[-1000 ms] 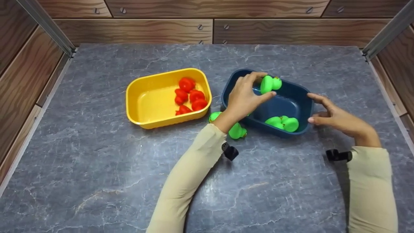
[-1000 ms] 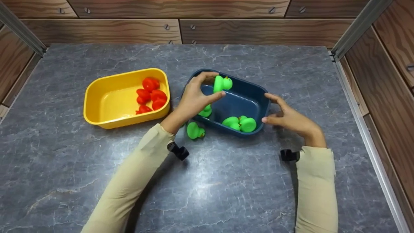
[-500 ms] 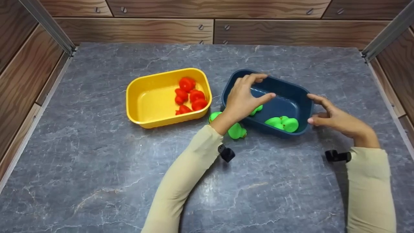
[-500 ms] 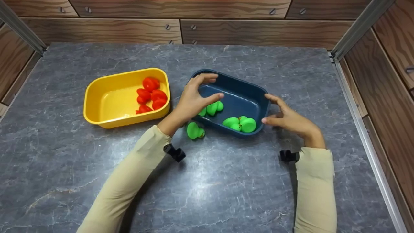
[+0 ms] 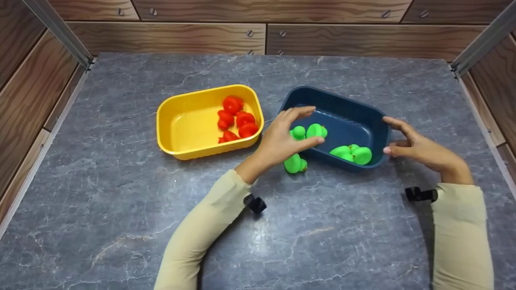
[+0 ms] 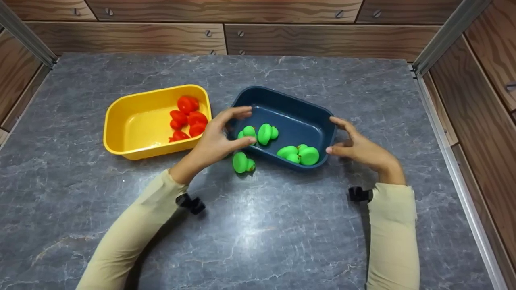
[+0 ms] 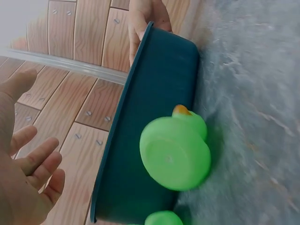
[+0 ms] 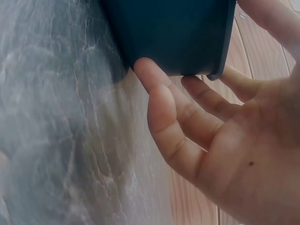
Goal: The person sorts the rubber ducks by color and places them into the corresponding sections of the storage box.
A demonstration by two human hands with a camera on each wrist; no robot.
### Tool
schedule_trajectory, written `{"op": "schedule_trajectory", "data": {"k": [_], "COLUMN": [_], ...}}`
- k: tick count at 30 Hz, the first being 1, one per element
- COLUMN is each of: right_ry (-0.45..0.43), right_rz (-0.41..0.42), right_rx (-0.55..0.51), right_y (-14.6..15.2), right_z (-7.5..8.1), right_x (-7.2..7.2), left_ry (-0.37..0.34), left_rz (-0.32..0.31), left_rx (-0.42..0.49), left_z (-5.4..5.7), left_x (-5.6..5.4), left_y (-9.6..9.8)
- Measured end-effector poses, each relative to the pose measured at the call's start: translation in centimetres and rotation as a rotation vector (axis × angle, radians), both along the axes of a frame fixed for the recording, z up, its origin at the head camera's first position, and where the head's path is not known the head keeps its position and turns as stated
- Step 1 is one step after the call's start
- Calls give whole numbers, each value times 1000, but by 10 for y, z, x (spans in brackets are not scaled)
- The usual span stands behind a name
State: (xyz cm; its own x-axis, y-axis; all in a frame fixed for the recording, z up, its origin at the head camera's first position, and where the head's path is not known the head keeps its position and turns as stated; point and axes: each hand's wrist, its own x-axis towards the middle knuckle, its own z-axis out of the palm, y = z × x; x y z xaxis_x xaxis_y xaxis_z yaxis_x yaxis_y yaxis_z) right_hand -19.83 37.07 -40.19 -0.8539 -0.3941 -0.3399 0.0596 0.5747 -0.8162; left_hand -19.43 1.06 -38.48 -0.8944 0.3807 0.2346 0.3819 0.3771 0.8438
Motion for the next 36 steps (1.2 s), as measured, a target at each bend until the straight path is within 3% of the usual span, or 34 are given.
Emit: {"op": "schedule_trajectory", "data": {"k": [11, 21, 27, 36], "right_ry": [10, 9, 10, 6], "right_rz": [22, 11, 10, 17], "right_rx": [-8, 16, 21, 5], "right_y": [1, 1, 1, 2], "right_z": [-2, -1, -2, -1], "right_x": [1, 0, 0, 0], "left_ry": [34, -17, -35, -13], "left_rz": [-67, -190, -194, -188], "left_rx": [-36, -128, -151, -305], "left_z": [-17, -22, -27, -31], "left_x": [18, 25, 25, 25], "left_y": [-23, -40, -44, -40]}}
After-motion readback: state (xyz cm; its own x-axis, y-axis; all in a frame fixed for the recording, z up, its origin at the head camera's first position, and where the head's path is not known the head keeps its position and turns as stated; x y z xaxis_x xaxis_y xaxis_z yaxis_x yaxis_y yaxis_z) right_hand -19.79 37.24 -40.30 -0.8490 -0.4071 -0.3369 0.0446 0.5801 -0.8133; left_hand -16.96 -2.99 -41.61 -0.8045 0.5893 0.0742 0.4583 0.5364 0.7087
